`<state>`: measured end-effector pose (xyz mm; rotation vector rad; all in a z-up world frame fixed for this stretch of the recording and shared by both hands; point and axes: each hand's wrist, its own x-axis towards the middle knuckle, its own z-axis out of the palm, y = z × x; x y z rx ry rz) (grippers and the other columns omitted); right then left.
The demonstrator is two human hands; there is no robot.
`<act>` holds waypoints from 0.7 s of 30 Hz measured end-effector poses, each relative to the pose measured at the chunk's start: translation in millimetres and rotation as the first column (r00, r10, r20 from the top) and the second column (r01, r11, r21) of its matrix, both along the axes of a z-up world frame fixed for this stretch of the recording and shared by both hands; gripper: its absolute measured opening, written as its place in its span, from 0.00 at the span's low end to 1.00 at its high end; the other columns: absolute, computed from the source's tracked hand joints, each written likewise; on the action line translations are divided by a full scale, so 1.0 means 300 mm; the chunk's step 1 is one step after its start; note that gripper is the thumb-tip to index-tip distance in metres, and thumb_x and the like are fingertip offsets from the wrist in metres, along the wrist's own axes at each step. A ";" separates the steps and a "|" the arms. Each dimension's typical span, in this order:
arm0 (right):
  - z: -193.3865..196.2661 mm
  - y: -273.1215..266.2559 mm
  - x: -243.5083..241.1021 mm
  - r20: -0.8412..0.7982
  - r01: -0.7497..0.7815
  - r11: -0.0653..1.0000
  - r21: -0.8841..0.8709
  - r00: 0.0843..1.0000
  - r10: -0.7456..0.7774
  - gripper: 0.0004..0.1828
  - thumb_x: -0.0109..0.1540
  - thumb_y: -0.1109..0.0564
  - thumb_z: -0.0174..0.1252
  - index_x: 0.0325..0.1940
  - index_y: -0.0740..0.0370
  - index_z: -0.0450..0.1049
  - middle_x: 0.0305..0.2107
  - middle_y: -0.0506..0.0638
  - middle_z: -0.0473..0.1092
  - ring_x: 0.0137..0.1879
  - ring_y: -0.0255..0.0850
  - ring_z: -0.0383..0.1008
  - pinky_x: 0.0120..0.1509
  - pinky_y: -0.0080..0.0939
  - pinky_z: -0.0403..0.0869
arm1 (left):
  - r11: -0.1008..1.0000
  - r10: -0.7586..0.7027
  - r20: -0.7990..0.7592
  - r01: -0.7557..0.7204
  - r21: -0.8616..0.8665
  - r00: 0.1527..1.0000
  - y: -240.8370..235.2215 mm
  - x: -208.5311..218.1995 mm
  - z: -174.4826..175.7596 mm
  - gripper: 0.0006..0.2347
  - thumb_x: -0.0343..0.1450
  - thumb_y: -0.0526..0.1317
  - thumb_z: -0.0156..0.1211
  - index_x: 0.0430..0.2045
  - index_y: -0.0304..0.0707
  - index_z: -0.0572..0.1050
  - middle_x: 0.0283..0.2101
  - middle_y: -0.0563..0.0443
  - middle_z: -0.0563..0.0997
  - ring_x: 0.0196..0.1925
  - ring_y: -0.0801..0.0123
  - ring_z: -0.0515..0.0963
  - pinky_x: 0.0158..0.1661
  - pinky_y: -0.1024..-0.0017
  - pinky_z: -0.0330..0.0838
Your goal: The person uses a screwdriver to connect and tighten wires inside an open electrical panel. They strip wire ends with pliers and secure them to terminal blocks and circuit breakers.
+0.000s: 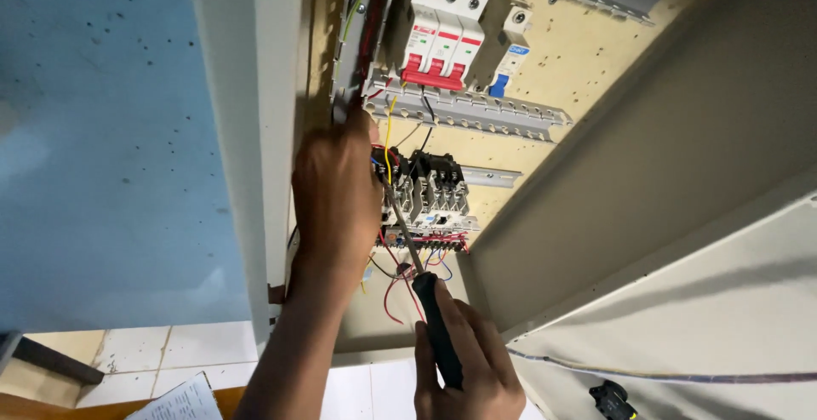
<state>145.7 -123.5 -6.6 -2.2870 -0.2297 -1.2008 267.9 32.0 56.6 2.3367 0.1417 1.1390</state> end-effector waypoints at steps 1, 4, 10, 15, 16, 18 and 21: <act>-0.004 0.000 0.003 0.011 -0.011 1.000 0.008 1.000 0.011 0.18 0.59 0.53 0.66 0.54 0.40 0.80 0.38 0.34 0.77 0.37 0.30 0.79 0.39 0.30 0.77 | 0.996 0.060 -0.026 -0.058 0.068 0.998 0.003 0.009 -0.004 0.19 0.56 0.16 0.62 0.35 0.36 0.76 0.25 0.39 0.80 0.30 0.46 0.79 0.27 0.53 0.73; -0.042 -0.016 0.021 0.021 0.025 0.999 -0.022 0.999 -0.024 0.21 0.57 0.53 0.69 0.54 0.38 0.80 0.39 0.35 0.76 0.36 0.31 0.77 0.37 0.32 0.77 | 0.996 0.037 -0.033 -0.035 0.081 0.999 -0.003 0.012 0.009 0.18 0.57 0.12 0.54 0.33 0.34 0.72 0.34 0.37 0.79 0.32 0.43 0.78 0.27 0.50 0.73; -0.031 -0.013 0.020 0.026 0.030 0.999 -0.035 0.999 -0.029 0.22 0.58 0.55 0.69 0.55 0.37 0.80 0.39 0.34 0.76 0.34 0.29 0.75 0.35 0.31 0.76 | 0.990 0.041 -0.041 -0.035 0.134 0.998 -0.006 0.038 0.006 0.18 0.59 0.12 0.53 0.36 0.29 0.73 0.30 0.34 0.79 0.32 0.43 0.78 0.28 0.52 0.74; -0.041 -0.020 0.028 0.035 0.039 0.998 -0.056 0.999 -0.038 0.22 0.58 0.54 0.69 0.56 0.37 0.79 0.40 0.33 0.76 0.31 0.32 0.70 0.37 0.31 0.75 | 0.991 0.028 -0.053 -0.020 0.134 0.998 -0.005 0.056 0.004 0.19 0.59 0.12 0.50 0.39 0.28 0.73 0.30 0.31 0.79 0.32 0.40 0.79 0.29 0.50 0.74; -0.042 -0.021 0.028 0.023 0.038 0.998 -0.049 0.999 -0.037 0.24 0.57 0.55 0.69 0.57 0.36 0.79 0.40 0.32 0.76 0.31 0.32 0.70 0.37 0.32 0.75 | 0.992 0.017 -0.038 -0.012 0.128 0.999 -0.004 0.057 0.001 0.18 0.57 0.11 0.48 0.34 0.29 0.72 0.27 0.31 0.77 0.30 0.39 0.78 0.26 0.49 0.71; -0.051 -0.024 0.033 0.039 0.030 0.998 -0.053 0.999 -0.028 0.23 0.58 0.55 0.69 0.57 0.37 0.79 0.41 0.33 0.76 0.32 0.32 0.71 0.37 0.32 0.75 | 0.992 0.023 -0.083 -0.012 0.128 0.996 -0.005 0.055 0.008 0.18 0.58 0.13 0.50 0.36 0.30 0.71 0.30 0.31 0.77 0.32 0.38 0.77 0.27 0.47 0.72; -0.044 -0.022 0.030 0.046 0.020 0.999 -0.049 0.999 -0.018 0.23 0.58 0.56 0.68 0.57 0.38 0.79 0.42 0.33 0.76 0.32 0.32 0.72 0.39 0.31 0.75 | 0.988 0.036 -0.106 -0.020 0.154 0.994 -0.007 0.055 0.010 0.18 0.59 0.14 0.51 0.38 0.31 0.71 0.31 0.31 0.77 0.33 0.37 0.77 0.28 0.45 0.73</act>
